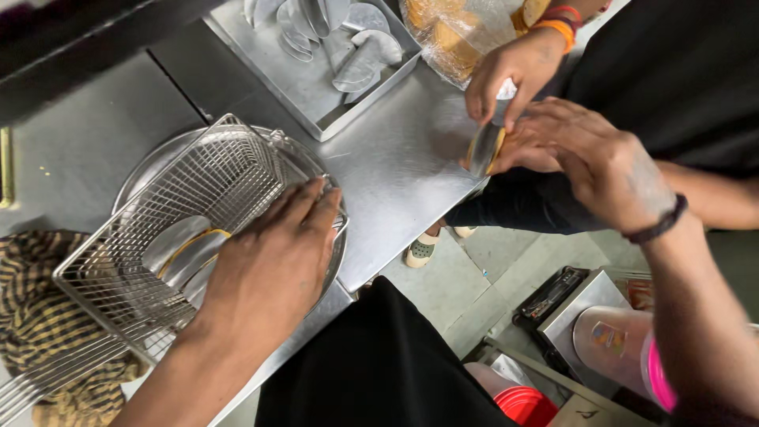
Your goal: The person places round yellow food items into metal molds and stacks them inside a wire fry basket. Another person assists by handing over additional molds. The process continues until the basket is filled with stacked molds.
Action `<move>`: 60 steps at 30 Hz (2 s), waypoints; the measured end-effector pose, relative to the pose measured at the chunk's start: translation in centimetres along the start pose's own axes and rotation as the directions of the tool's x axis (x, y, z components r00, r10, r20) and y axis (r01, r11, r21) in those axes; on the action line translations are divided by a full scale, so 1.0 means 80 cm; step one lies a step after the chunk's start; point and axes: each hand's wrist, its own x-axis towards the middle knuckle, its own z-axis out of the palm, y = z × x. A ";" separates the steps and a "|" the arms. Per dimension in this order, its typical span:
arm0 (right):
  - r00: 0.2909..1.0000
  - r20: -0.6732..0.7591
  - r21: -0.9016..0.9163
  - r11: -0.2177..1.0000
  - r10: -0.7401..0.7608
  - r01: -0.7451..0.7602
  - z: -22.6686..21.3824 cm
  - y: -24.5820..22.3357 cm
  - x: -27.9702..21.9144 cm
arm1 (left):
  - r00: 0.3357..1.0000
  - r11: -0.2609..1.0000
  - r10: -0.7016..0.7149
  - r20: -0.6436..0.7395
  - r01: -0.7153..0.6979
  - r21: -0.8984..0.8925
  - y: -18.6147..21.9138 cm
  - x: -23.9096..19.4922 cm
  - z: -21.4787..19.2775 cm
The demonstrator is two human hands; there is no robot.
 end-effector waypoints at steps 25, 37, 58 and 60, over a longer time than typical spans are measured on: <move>0.750 0.435 -0.555 0.507 -0.499 0.659 0.082 0.059 -0.003 | 0.925 0.873 -0.360 -0.125 0.286 -0.395 -0.011 -0.114 0.003; 0.910 0.401 0.167 0.985 -0.103 0.038 0.103 -0.180 0.159 | 0.934 0.877 -0.314 -0.167 0.218 -0.429 -0.012 -0.089 -0.010; 0.777 0.452 0.324 0.731 0.438 -0.601 0.221 -0.192 0.071 | 0.875 0.828 -0.438 0.205 0.482 -0.287 -0.100 -0.078 0.061; 0.758 0.477 0.360 0.688 0.445 -0.630 0.223 -0.199 0.061 | 0.849 0.828 -0.456 0.268 0.515 -0.223 -0.097 -0.075 0.079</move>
